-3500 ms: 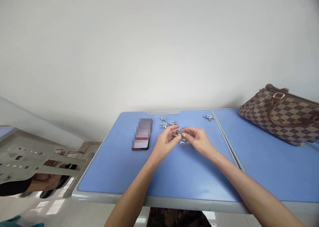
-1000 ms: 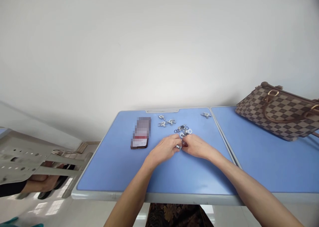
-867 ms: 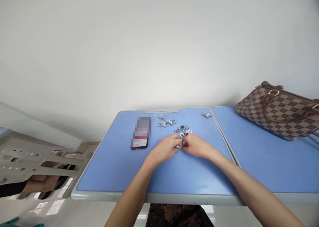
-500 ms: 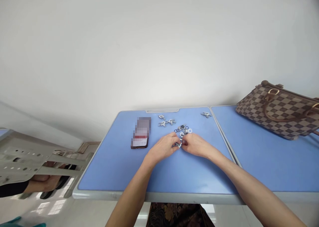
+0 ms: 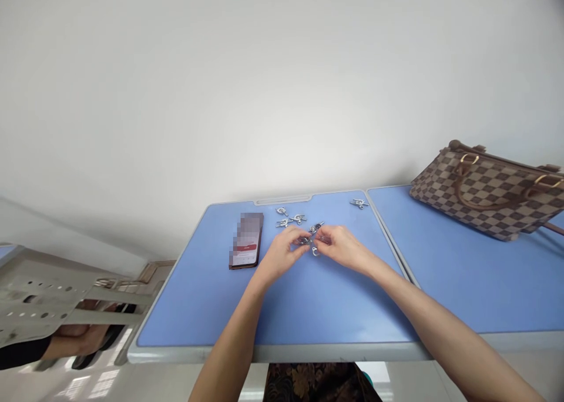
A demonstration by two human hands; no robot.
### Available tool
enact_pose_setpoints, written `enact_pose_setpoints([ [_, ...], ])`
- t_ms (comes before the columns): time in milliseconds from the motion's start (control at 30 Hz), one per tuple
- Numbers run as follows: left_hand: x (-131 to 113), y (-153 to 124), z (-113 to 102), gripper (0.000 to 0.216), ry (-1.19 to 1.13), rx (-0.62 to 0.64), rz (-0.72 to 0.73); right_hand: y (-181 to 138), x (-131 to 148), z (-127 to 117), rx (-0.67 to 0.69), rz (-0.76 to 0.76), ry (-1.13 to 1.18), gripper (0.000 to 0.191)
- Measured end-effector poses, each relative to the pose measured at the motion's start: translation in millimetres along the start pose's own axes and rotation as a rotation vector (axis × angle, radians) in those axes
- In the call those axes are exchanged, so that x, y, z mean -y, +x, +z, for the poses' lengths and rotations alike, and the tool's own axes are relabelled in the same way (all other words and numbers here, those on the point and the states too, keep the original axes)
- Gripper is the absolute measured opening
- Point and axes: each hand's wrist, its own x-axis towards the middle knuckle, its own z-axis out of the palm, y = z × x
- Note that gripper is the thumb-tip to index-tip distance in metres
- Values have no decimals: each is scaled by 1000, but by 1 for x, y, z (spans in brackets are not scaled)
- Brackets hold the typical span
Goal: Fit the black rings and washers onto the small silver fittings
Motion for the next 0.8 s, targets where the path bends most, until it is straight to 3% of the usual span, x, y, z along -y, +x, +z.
enact_pose_setpoints([
  [133,-4,0,3,24,-117,-84,26,-2,2,-3,-102,-26,204,14],
  [300,-9,0,4,22,-241,-150,28,-6,7,1,-195,-53,297,14],
  [567,-4,2,-1,19,-651,-161,-146,-7,9,0,-203,-170,268,14],
  [800,-8,0,2,31,-831,-7,-220,-6,5,5,-194,-170,299,16],
])
